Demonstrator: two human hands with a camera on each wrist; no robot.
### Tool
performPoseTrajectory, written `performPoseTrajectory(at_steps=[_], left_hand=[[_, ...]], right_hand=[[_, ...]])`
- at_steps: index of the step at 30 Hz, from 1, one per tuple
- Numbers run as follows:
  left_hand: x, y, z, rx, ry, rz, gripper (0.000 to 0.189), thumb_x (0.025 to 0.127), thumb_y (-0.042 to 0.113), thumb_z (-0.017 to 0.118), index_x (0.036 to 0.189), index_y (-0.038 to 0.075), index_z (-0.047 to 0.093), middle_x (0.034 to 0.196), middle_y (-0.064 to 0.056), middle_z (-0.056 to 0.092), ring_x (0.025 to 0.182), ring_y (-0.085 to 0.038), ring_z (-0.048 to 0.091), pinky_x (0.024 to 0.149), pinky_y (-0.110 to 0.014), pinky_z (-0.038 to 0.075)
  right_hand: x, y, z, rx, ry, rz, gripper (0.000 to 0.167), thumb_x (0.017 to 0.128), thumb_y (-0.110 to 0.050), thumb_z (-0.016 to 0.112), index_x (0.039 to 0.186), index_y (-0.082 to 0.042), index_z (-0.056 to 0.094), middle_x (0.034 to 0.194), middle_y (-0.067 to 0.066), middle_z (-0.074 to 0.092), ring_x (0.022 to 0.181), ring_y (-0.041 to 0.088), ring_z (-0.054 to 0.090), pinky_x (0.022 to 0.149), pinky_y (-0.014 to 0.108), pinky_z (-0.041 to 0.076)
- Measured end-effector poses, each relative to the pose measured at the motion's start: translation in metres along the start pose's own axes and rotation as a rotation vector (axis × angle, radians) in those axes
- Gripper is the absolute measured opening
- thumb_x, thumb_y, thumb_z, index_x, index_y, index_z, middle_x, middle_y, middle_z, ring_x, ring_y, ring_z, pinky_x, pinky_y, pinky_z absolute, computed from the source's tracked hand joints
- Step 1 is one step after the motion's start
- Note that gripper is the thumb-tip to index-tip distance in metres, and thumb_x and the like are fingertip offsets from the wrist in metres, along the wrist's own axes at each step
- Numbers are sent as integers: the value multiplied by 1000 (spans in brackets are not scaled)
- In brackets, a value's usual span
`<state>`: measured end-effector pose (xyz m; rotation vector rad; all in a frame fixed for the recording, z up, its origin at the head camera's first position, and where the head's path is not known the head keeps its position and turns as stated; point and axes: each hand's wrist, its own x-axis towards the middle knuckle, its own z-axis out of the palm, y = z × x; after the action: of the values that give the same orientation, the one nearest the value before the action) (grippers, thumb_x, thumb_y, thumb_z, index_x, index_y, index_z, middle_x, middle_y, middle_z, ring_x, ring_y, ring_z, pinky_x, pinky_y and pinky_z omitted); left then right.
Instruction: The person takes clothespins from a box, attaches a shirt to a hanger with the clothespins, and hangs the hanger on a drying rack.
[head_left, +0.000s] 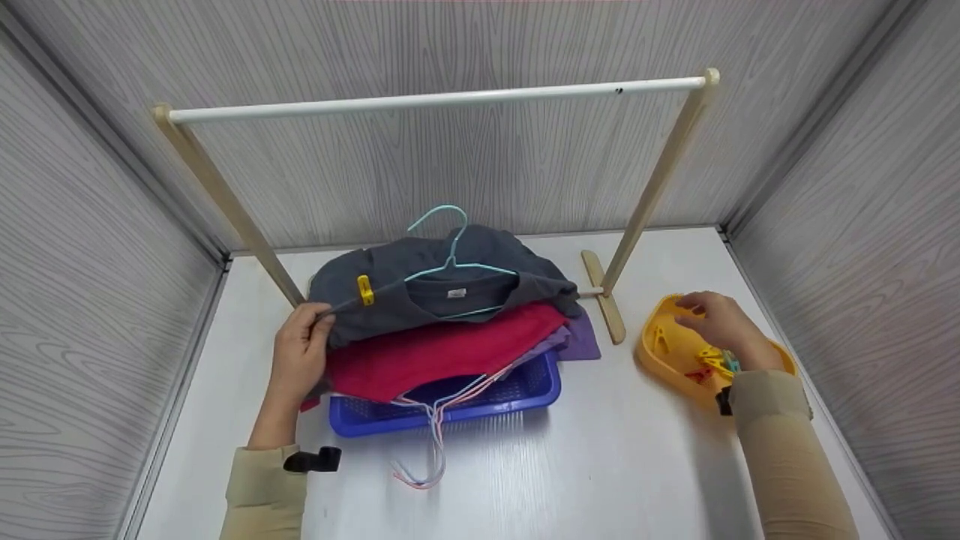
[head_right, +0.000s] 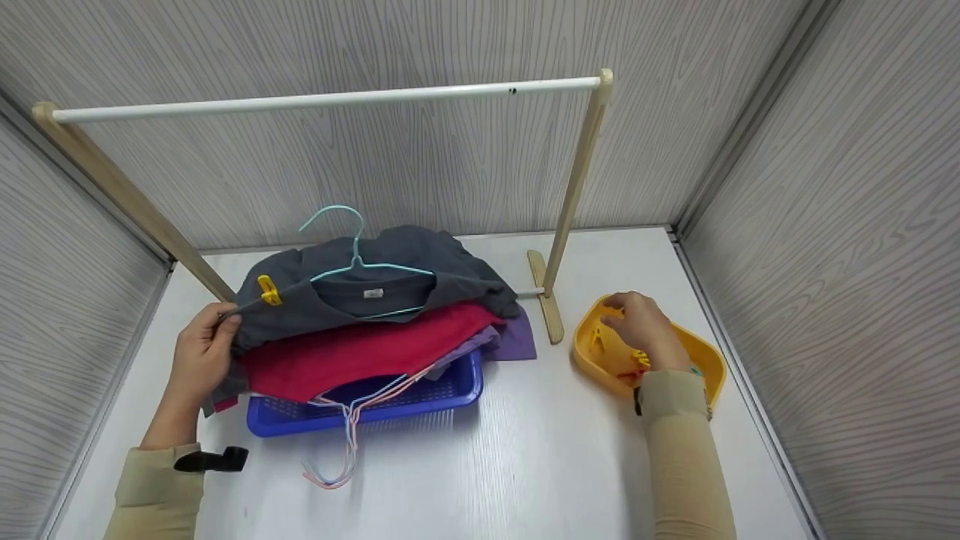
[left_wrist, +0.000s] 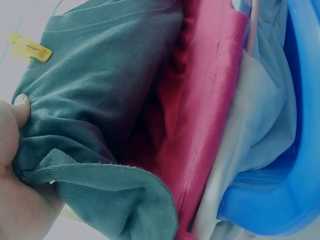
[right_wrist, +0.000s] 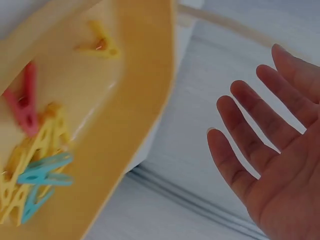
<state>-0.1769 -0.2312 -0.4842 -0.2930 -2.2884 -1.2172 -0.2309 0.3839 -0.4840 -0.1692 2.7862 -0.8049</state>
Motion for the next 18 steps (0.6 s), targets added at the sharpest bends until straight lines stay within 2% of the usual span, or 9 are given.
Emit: performPoseTrajectory(at_steps=[5,10,18], left_hand=[[-2,1,-2,32,-10,-56,6,97,5,60,99,2,66,77,-7,62,71,-16,49,68,-24,37],[-4,1,-3,38,-33,-90,7,98,8,60,100,4,65,68,-4,55,62,-16,48,61,-23,37],[-3,0,-4,29,-39,-120,8,98,8,59,101,4,65,74,-7,58,71,-22,48,68,-26,35]], right_hand=[[2,30,2,-34,-64,62,44,100,-20,58,130,11,53,127,35,52,114,50,50,93,59,43],[-1,48,2,-67,-150,131,47,100,-20,57,132,14,49,126,40,47,113,53,49,91,60,43],[-9,62,3,-121,-285,199,59,97,-28,59,135,15,44,135,40,42,120,54,44,97,63,37]])
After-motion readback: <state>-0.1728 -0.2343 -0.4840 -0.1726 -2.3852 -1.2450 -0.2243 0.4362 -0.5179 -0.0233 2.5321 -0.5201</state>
